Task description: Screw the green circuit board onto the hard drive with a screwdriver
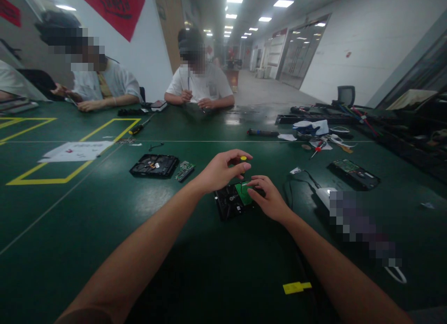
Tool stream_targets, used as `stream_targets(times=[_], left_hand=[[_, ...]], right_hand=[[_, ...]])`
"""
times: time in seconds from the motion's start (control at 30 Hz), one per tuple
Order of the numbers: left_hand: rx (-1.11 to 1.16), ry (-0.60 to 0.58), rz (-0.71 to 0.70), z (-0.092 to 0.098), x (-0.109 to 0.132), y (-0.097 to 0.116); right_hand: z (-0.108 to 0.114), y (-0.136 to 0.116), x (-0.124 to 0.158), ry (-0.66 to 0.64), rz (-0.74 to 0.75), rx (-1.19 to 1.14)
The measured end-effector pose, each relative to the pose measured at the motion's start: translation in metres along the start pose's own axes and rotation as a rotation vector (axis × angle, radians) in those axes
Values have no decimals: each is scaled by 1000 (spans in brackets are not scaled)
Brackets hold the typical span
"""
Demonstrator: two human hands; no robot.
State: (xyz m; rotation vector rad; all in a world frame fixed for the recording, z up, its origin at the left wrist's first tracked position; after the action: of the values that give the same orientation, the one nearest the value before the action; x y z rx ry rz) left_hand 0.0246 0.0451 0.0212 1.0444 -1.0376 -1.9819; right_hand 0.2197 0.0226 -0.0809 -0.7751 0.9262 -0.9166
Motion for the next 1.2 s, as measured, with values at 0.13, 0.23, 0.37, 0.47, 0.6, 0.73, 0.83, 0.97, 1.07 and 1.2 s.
stream_targets(times=[0.13,0.23,0.37,0.47,0.6,0.73,0.83,0.97,1.07,1.2], left_hand=[[-48,12,0,3,0,-2],[-63,17,-16,4,0,-2],[-80,32,-2,4,0,-3],[-85,50,-2,6,0,-2],[-63,75,-19,7,0,3],[-6,98,-61,-3,2,8],[5,62,-119,-19,6,15],[-90,72,-186,-31,10,21],[-204,68,-207,-31,9,15],[-498,78,43,-22,13,-14]], right_hand=[[1,2,0,13,6,-2],[1,1,0,15,6,-11],[1,0,0,15,13,-15],[1,1,0,25,7,-17],[5,-9,0,83,53,-43],[12,-34,3,192,178,14],[13,-44,7,232,186,-16],[14,-44,13,272,134,-55],[21,-46,14,340,99,12],[40,-36,12,502,19,21]])
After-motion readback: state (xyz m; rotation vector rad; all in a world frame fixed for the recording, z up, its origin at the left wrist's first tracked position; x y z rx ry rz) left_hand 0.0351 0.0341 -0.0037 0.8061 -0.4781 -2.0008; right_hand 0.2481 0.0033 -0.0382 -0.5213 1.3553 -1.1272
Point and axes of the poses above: each hand's wrist, its own x-axis away from the middle knuckle, its own z-axis out of the back of the hand, y = z × x, the point moved 5 cm from there along -x, towards the middle knuckle, and after that the axes turned 11 degrees about -x, right-handed, at the moved point
